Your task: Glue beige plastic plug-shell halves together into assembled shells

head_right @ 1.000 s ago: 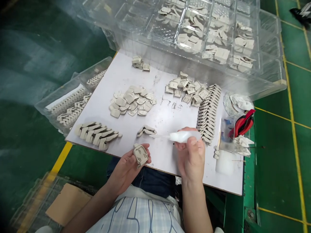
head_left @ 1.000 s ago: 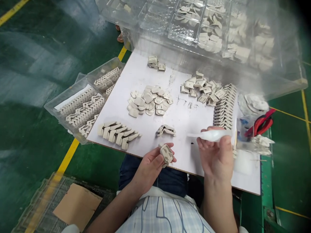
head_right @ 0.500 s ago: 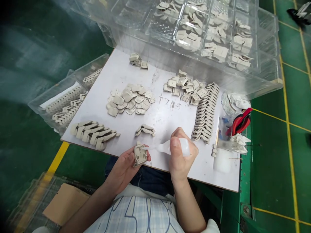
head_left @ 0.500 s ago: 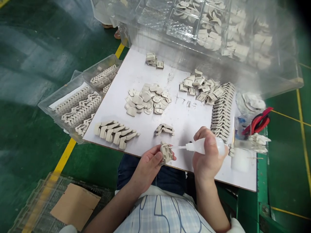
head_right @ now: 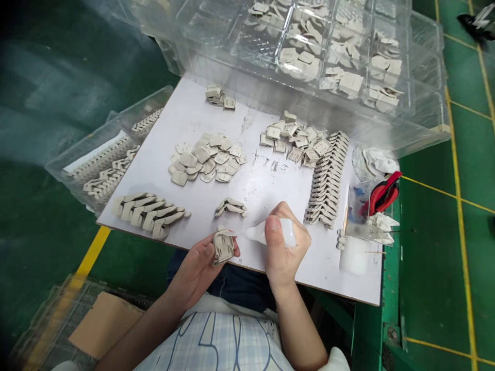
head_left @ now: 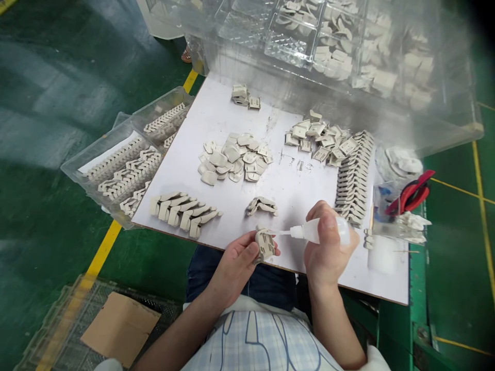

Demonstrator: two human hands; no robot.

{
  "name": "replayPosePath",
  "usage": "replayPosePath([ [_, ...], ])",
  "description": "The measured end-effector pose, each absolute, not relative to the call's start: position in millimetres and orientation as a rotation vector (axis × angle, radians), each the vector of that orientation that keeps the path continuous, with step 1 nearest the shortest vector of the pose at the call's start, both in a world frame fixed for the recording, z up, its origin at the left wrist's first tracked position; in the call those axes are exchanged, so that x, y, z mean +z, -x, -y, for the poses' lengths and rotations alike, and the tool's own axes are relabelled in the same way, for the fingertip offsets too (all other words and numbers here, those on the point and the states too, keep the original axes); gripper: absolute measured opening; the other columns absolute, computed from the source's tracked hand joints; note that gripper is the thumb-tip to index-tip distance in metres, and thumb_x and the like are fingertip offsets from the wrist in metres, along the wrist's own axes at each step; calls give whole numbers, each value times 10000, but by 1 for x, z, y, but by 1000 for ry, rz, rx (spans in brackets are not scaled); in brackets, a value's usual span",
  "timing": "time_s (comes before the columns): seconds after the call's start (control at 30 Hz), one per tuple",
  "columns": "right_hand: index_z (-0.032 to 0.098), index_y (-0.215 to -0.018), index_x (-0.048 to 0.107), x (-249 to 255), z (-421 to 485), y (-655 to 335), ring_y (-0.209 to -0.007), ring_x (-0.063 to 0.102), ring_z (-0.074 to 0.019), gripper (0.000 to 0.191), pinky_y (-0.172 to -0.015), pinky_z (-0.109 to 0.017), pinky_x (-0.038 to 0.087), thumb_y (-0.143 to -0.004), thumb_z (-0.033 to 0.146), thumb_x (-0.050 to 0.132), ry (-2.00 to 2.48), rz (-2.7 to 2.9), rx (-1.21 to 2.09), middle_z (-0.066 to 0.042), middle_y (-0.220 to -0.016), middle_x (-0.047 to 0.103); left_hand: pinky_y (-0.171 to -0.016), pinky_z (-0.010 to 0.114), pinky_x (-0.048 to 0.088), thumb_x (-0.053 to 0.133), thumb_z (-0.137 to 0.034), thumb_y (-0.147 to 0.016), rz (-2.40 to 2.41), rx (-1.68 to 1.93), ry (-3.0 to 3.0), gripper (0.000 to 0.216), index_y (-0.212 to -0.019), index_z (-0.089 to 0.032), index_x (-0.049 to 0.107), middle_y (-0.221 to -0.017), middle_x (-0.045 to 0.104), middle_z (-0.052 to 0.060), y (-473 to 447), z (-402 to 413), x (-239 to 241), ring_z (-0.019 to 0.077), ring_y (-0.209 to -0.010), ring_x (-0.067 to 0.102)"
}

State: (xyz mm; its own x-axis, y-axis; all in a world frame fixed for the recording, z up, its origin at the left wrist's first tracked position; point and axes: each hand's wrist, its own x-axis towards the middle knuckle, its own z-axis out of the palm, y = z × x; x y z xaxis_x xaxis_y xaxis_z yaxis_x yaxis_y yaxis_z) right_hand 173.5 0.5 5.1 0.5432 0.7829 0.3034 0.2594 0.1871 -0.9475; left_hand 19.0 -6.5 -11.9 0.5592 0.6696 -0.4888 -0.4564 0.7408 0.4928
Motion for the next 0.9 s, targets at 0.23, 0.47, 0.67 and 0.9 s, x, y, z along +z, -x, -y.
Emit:
replayPosePath([
  [0.23, 219, -560, 382, 6, 0, -174, -548, 336, -124, 512, -547, -322, 233, -957, 461, 598, 1395, 992, 464, 39, -583, 322, -856, 319, 457, 780, -578, -787, -722, 675, -341, 435, -947, -175, 743, -786, 696, 45, -19, 8, -12, 185, -801, 603],
  [0.47, 228, -566, 377, 6, 2, -178, -551, 341, -131, 494, -549, -324, 251, -952, 453, 588, 1414, 983, 428, 38, -582, 314, -896, 348, 465, 797, -558, -779, -732, 695, -307, 457, -1019, -172, 749, -856, 706, 57, -19, 8, -13, 198, -850, 613],
  [0.67, 217, -555, 387, 6, 3, -176, -542, 337, -125, 492, -544, -323, 243, -952, 422, 594, 1360, 1003, 444, 40, -573, 301, -921, 339, 452, 791, -549, -791, -703, 690, -286, 452, -1034, -169, 763, -841, 707, 48, -19, 8, -14, 183, -835, 615],
  [0.9, 220, -551, 392, 8, 4, -174, -548, 345, -132, 492, -538, -320, 246, -956, 421, 585, 1395, 1008, 492, 36, -574, 310, -932, 350, 454, 798, -562, -776, -722, 677, -289, 464, -1027, -173, 764, -838, 697, 50, -20, 7, -12, 189, -837, 615],
])
